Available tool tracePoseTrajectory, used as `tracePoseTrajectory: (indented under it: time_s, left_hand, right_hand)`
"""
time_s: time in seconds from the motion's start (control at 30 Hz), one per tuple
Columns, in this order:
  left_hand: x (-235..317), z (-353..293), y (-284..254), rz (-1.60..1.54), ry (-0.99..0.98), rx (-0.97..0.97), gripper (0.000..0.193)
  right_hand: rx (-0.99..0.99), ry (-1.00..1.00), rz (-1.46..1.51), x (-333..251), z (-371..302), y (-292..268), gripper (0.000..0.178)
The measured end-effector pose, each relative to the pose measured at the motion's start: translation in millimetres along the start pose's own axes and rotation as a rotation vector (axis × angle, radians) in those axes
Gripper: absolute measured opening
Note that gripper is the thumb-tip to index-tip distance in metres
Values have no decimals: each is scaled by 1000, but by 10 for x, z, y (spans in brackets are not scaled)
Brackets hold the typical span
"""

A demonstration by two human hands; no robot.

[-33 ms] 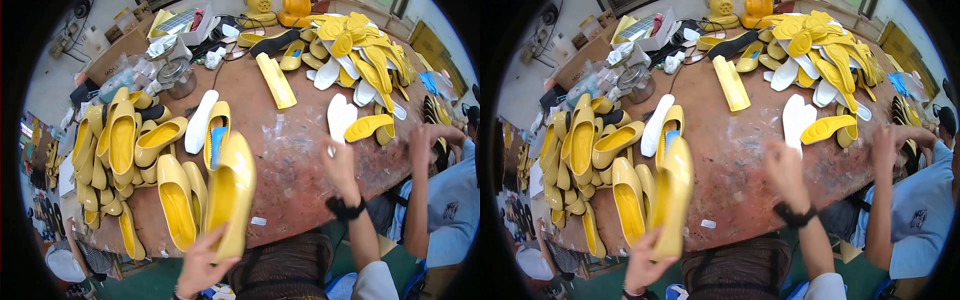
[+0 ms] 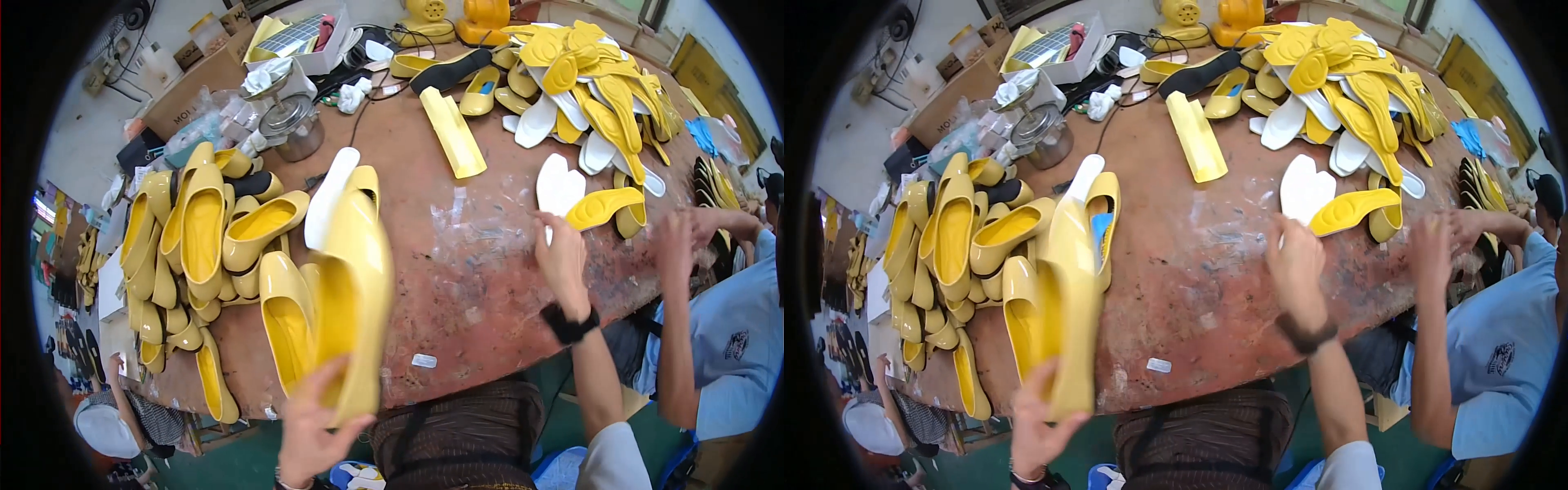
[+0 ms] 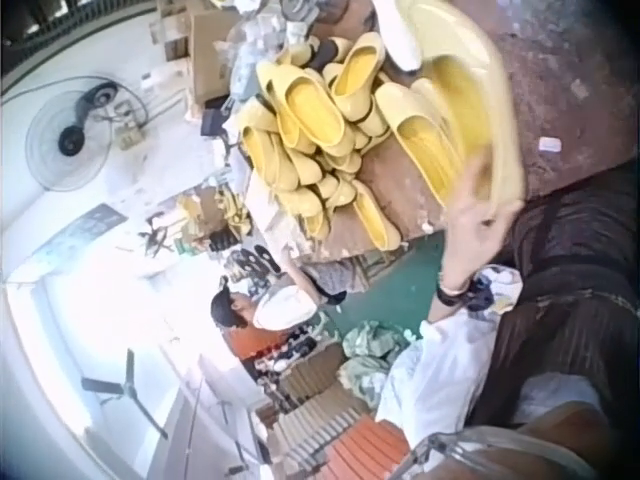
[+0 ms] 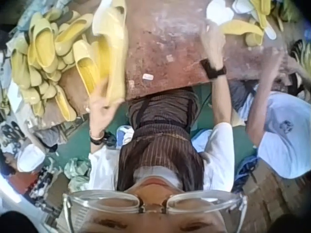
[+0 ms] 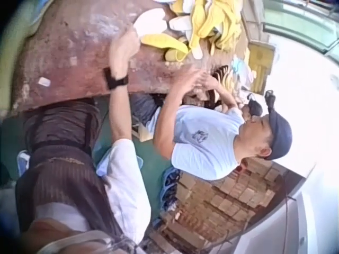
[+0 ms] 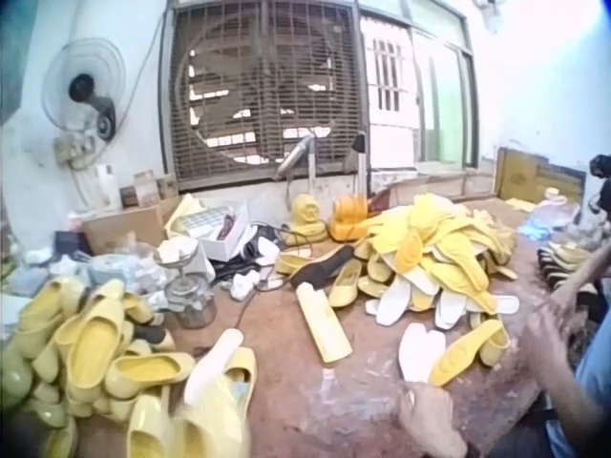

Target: Manually inserting insoles and preparing yellow shoes for assembly at a factory workbench.

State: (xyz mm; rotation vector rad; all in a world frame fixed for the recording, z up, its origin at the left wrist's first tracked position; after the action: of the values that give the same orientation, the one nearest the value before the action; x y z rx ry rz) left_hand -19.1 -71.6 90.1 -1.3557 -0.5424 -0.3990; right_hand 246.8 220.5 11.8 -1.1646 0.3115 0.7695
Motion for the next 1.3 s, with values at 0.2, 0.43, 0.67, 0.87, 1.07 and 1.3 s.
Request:
tracePoseTrajectory:
  time_s: [0.2, 0.43, 0.67, 0.87, 1.07, 1.3]
  left_hand:
    - [-574, -242, -148, 501, -331, 41, 22]
    - [-768, -685, 253, 755, -189, 193, 43]
    - [-782, -720, 491, 314, -344, 765, 100]
    - [-1087, -828, 588, 214, -368, 843, 99]
    - [-1142, -774, 396, -4, -441, 825, 85]
    - [-756, -1302, -791, -469, -279, 1161, 81]
  right_hand:
    - [-123, 53, -455, 791, 123, 419, 62]
    - [-11, 155, -191, 766, 102, 356, 53]
    - [-1, 220, 56, 695, 10, 201, 23]
    - [191, 260, 632, 704, -78, -96, 36]
    - [59, 247, 1241, 467, -83, -167, 57]
    - [-300, 310, 1202, -89, -67, -105, 37]
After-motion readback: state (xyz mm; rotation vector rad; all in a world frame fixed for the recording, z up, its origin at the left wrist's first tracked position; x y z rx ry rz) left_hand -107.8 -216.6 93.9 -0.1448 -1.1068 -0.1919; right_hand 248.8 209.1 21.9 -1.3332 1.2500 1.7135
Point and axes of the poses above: each hand's wrist, its own z-axis towards the middle knuckle, its own y-axis out of the palm, x = y × z, the point moved 6 cm from there along z, towards the middle knuckle, and after that the axes turned 9 degrees about z, right-handed, at the moved point
